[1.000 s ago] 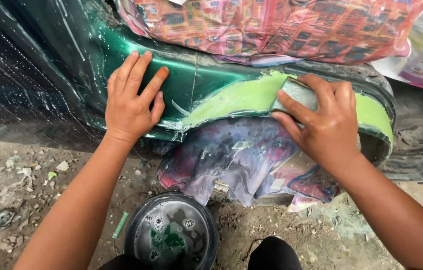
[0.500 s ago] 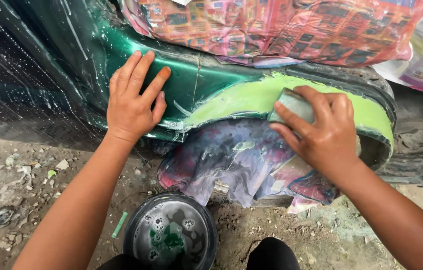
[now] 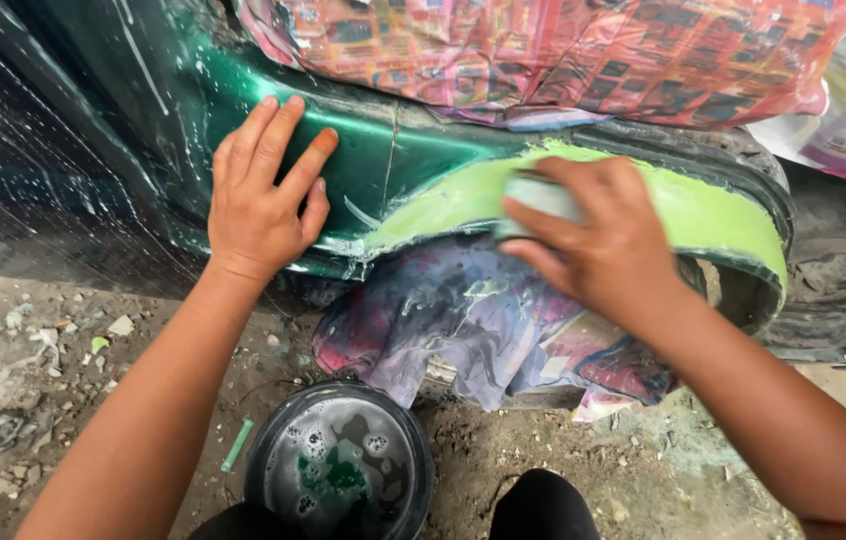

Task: Wet sanding a green-painted car panel with a sanding block.

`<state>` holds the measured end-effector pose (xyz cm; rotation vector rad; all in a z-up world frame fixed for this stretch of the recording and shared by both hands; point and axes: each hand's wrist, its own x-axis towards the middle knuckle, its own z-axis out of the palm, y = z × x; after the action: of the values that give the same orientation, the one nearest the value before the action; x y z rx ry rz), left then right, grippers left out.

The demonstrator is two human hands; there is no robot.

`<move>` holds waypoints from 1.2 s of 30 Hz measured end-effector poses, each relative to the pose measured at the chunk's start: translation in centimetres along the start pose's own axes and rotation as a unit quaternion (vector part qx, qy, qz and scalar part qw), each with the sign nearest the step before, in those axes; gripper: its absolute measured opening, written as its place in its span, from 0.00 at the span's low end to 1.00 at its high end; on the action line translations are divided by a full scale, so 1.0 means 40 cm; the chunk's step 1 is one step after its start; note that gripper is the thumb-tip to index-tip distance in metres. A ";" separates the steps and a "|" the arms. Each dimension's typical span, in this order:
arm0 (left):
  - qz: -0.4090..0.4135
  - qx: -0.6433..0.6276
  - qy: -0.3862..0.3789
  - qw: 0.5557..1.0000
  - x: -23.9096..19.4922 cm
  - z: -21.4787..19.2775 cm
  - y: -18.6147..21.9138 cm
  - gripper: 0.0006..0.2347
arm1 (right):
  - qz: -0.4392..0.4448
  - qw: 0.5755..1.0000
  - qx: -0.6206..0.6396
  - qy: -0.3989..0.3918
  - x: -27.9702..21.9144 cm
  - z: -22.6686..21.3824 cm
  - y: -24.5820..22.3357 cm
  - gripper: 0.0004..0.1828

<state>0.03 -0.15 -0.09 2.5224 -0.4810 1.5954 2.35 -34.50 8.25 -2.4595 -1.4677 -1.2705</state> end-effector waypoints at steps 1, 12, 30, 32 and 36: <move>0.003 0.003 0.003 1.000 0.000 0.000 -0.002 0.18 | -0.028 0.999 0.019 -0.002 0.034 -0.002 -0.025 0.17; -0.004 0.006 0.003 1.000 -0.003 0.001 -0.002 0.19 | -0.038 0.998 0.022 -0.034 0.068 -0.007 -0.011 0.17; 0.006 0.001 0.001 1.000 -0.002 -0.006 -0.006 0.18 | -0.145 0.985 0.078 -0.057 0.105 0.039 -0.063 0.19; 0.004 -0.001 0.008 1.000 -0.001 -0.004 -0.006 0.18 | -0.111 0.991 0.068 -0.017 0.049 0.017 0.002 0.18; -0.002 -0.001 0.012 1.000 -0.003 -0.004 -0.004 0.17 | -0.098 0.995 -0.008 0.004 0.036 0.021 -0.024 0.17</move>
<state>-0.08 0.07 -0.11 2.4993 -0.4740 1.6203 2.50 -32.57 8.24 -2.3657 -1.7422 -1.3233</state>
